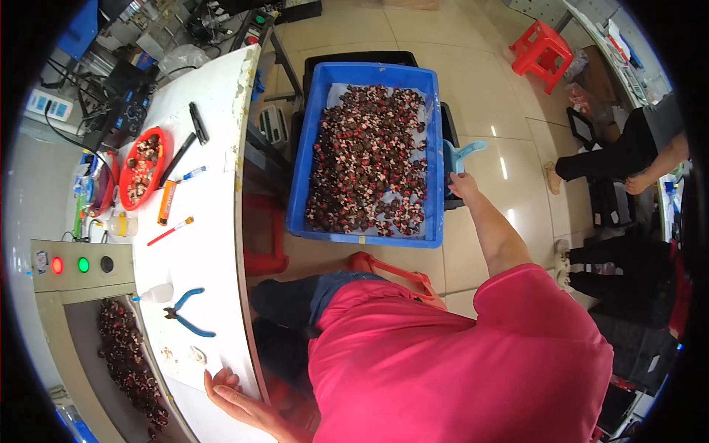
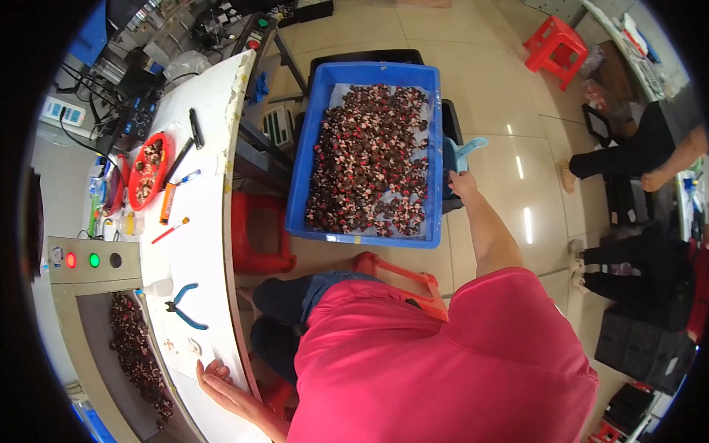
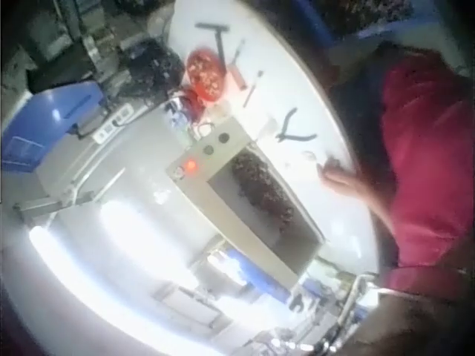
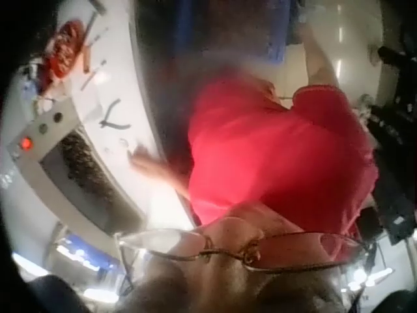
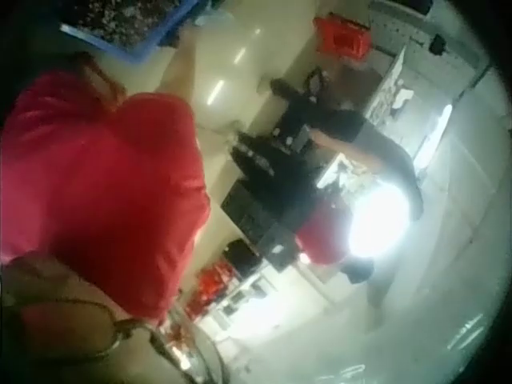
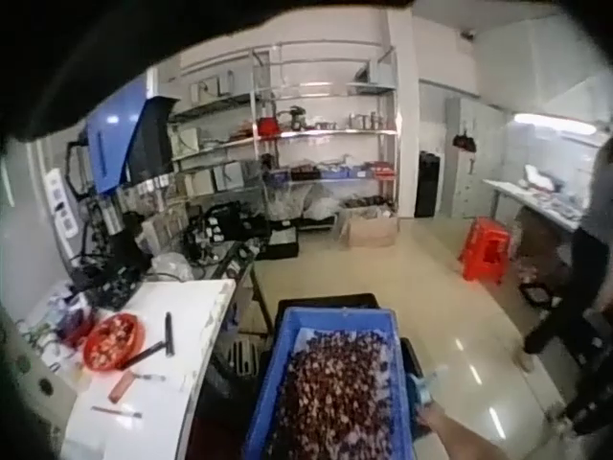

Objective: The person assembles small toy figurines with glue, then sorts them into containers.

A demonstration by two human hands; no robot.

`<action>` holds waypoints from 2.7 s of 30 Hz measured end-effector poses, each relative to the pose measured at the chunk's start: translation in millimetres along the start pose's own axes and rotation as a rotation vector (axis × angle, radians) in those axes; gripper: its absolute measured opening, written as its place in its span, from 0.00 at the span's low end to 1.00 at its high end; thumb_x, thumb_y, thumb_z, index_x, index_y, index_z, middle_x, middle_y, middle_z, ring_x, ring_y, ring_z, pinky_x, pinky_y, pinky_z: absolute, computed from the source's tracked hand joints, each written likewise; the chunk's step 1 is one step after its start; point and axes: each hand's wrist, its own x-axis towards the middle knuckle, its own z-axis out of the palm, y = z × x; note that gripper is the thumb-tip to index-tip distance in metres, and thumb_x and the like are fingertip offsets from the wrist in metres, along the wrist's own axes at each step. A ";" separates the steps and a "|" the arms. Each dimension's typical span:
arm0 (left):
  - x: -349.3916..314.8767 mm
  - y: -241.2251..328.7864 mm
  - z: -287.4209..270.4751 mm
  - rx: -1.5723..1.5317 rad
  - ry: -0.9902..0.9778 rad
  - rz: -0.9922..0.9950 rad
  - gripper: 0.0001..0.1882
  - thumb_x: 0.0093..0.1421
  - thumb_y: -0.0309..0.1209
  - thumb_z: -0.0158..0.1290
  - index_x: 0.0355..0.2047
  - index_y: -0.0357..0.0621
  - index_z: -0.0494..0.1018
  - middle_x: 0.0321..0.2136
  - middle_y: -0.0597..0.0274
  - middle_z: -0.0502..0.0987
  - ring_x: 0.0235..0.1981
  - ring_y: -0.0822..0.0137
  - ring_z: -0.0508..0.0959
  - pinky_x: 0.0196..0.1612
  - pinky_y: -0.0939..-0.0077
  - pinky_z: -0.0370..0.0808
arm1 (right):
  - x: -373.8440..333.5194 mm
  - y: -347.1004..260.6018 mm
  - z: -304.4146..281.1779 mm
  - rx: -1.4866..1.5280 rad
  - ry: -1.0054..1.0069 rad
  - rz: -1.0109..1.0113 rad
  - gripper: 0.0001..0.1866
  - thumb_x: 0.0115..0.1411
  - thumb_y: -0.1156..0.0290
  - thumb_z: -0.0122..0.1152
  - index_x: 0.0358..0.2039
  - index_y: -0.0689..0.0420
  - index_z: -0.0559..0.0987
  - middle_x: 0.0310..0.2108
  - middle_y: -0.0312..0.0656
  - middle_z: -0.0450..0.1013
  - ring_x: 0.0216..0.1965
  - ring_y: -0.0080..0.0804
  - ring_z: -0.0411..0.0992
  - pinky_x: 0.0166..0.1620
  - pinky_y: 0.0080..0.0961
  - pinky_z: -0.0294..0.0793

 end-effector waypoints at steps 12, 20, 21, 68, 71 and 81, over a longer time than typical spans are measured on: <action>-50.9 36.4 -8.0 -0.102 0.008 0.158 0.20 0.69 0.40 0.37 0.54 0.40 0.64 0.37 0.62 0.70 0.34 0.73 0.67 0.39 0.79 0.65 | -47.2 15.6 -3.0 -0.132 0.122 -0.219 0.22 0.58 0.54 0.52 0.45 0.58 0.65 0.37 0.60 0.73 0.42 0.59 0.71 0.45 0.46 0.69; -5.8 14.2 -27.0 0.184 -0.188 0.285 0.16 0.66 0.32 0.45 0.51 0.39 0.67 0.33 0.59 0.71 0.30 0.72 0.68 0.33 0.79 0.67 | -78.1 12.4 38.7 -0.220 0.186 -0.154 0.20 0.60 0.57 0.50 0.45 0.58 0.64 0.36 0.59 0.73 0.39 0.58 0.72 0.43 0.48 0.70; 1.8 7.2 -24.8 0.185 -0.201 0.286 0.16 0.66 0.32 0.45 0.51 0.39 0.67 0.33 0.59 0.71 0.30 0.72 0.68 0.33 0.79 0.67 | -78.9 10.4 40.6 -0.225 0.193 -0.143 0.20 0.60 0.57 0.50 0.45 0.58 0.64 0.36 0.59 0.73 0.39 0.58 0.72 0.43 0.48 0.70; 88.0 64.9 124.1 0.782 -0.432 0.621 0.19 0.67 0.26 0.35 0.57 0.40 0.60 0.55 0.45 0.63 0.61 0.51 0.60 0.58 0.59 0.64 | 46.5 -104.3 64.3 -0.809 -0.108 0.227 0.24 0.59 0.51 0.53 0.45 0.58 0.65 0.38 0.50 0.74 0.41 0.52 0.73 0.43 0.45 0.70; 58.0 101.8 117.4 0.927 -0.480 0.461 0.23 0.68 0.33 0.32 0.61 0.36 0.54 0.58 0.41 0.59 0.61 0.44 0.58 0.61 0.53 0.58 | 65.3 -175.4 -0.4 -1.138 -0.546 -0.022 0.20 0.56 0.53 0.56 0.38 0.58 0.70 0.41 0.47 0.73 0.47 0.45 0.69 0.46 0.38 0.68; -10.5 134.3 104.1 0.781 -0.501 0.160 0.27 0.65 0.36 0.38 0.61 0.35 0.54 0.58 0.41 0.59 0.60 0.46 0.60 0.61 0.55 0.57 | 163.8 -191.9 -83.5 -1.234 -0.437 0.091 0.13 0.52 0.62 0.62 0.36 0.54 0.80 0.37 0.42 0.77 0.42 0.35 0.75 0.40 0.32 0.73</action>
